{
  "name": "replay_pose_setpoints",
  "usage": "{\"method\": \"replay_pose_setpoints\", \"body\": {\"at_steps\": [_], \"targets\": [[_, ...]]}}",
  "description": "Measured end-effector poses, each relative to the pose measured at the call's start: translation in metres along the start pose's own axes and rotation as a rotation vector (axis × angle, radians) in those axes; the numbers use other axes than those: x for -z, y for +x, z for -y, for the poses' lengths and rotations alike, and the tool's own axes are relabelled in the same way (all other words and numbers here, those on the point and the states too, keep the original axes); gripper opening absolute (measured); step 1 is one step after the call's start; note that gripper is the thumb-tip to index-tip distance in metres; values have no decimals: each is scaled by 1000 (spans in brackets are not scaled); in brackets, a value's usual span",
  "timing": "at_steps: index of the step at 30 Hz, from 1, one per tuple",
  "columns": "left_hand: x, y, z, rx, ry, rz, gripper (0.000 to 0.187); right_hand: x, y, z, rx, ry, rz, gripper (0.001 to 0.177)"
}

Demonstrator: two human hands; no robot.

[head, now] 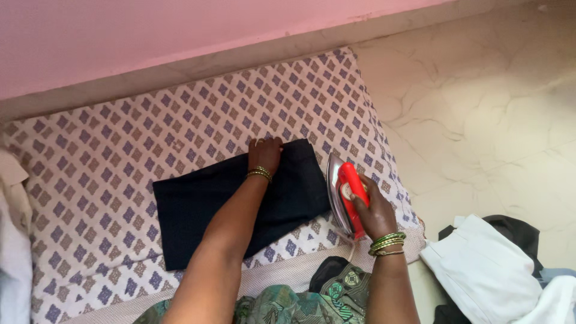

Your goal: The person irons a pair of black trousers on a floor mat, smoothing and folding them before stacking them with other clothes. They then pick up a white shirt and begin to unfold it.

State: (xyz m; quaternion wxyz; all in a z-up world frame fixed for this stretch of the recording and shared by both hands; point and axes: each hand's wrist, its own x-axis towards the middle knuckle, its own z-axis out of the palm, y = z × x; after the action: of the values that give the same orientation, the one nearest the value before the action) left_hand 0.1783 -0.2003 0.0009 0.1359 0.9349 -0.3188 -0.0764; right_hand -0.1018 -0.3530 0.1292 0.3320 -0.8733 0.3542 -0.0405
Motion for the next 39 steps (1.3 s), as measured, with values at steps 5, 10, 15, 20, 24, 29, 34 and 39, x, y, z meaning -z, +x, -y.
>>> {"method": "replay_pose_setpoints", "body": {"at_steps": [5, 10, 15, 20, 24, 29, 34, 39], "targets": [[-6, 38, 13, 101, -75, -72, 22, -8, 8, 4, 30, -5, -47, 60], [-1, 11, -2, -126, -145, -399, 30, -14, 9, 9, 45, -18, -30, 60], [-29, -76, -36, -135, -86, -264, 44, -14, 3, 29, -54, -32, 5, 61], [-58, -96, -43, -222, -90, -120, 62, -42, 5, 46, 193, -2, -121, 60], [-60, -93, -10, -221, -454, -114, 49, -66, 13, 45, 271, 25, -114, 58], [-16, -147, 91, 23, -337, -608, 39, -94, 24, 48, 262, -56, -15, 55], [12, -231, 188, 582, -85, -697, 56, -109, 27, 51, 235, -143, 9, 53], [5, -269, 243, 927, -270, -215, 48, -102, 30, 56, 185, -153, 47, 55]]}}
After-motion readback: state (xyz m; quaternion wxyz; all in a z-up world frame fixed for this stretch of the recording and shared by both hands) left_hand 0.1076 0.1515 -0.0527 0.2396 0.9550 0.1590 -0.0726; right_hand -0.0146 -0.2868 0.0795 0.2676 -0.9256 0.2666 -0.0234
